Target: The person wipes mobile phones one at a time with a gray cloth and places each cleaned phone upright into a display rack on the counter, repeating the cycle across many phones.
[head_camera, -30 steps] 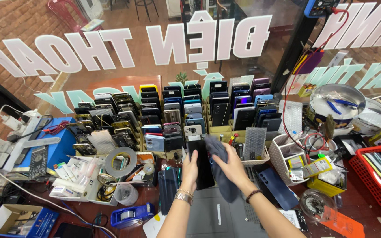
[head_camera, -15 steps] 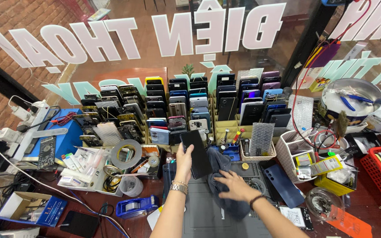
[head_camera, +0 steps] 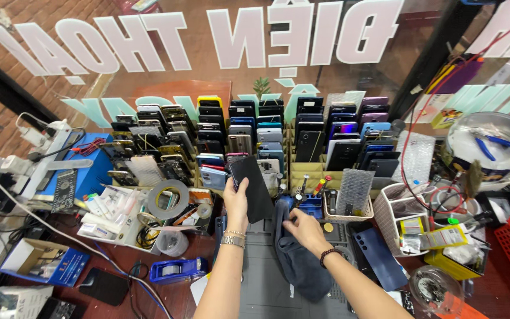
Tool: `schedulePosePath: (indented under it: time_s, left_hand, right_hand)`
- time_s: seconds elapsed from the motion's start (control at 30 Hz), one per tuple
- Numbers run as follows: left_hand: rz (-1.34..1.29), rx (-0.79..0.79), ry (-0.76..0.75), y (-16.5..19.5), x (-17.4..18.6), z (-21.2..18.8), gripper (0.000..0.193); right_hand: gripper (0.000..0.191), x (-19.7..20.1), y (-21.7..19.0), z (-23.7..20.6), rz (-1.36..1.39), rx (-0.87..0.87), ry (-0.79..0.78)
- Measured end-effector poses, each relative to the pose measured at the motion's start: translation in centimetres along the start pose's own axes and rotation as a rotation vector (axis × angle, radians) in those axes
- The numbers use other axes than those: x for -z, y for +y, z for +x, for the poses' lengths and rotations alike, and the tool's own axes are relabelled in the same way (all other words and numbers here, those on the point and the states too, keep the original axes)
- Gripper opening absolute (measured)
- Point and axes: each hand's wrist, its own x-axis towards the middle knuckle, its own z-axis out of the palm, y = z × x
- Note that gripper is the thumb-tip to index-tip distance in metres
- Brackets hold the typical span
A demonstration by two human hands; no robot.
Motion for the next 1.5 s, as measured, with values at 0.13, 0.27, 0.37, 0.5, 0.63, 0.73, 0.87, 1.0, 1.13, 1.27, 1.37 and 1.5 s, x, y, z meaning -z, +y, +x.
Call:
schedulePosePath:
  time_s: [0.13,0.27,0.37,0.5,0.63,0.73,0.87,1.0,1.13,1.27,1.37,1.5]
  left_hand:
    - [0.062,-0.014,0.066,0.7,2.3,0.5,0.024]
    - [0.008,0.029,0.101,1.2,3.5,0.5,0.026]
    - [0.005,0.041,0.051,0.9,2.9,0.3,0.031]
    - [0.104,0.017,-0.140,0.5,0.6,0.4,0.038]
    - [0.212,0.003,-0.376,0.1,-3.2,0.4,0.038]
    - [0.140,-0.004,-0.537,-0.5,-7.2,0.9,0.036]
    - [0.162,-0.096,-0.463,-1.2,-11.1,2.8,0.035]
    - [0.281,-0.168,-0.369,-2.1,-11.4,4.4,0.043]
    - [0.385,-0.012,-0.381,-3.8,-10.2,4.1,0.052]
    - [0.384,0.085,-0.414,-5.6,-9.7,3.5,0.058]
    - [0.384,0.134,-0.410,-6.4,-9.6,3.5,0.062]
    - [0.455,0.189,-0.397,-6.5,-9.5,3.6,0.066]
  right_hand:
    - [0.021,2.3,-1.5,-0.9,0.053,0.264,0.070]
    - [0.017,4.9,-0.8,-4.2,-0.041,0.611,0.145]
    - [0.017,3.9,-0.8,-5.2,-0.140,0.865,-0.080]
    - [0.022,4.2,-1.8,-2.6,-0.140,0.512,-0.246]
    - [0.023,10.7,-3.6,3.4,0.312,0.480,0.225]
    - [0.043,15.5,-5.1,6.2,0.292,0.379,-0.055]
    - [0.028,18.8,-6.5,8.7,0.280,0.413,-0.005]
    - [0.028,18.7,-6.0,9.7,0.238,0.458,0.109]
    - [0.025,16.5,-4.7,10.0,0.083,0.386,0.131]
    - [0.025,14.5,-3.3,10.9,0.095,0.385,0.093]
    - [0.022,13.1,-2.4,12.0,0.114,0.361,0.058]
    - [0.021,11.5,-1.6,13.1,0.127,0.257,0.004]
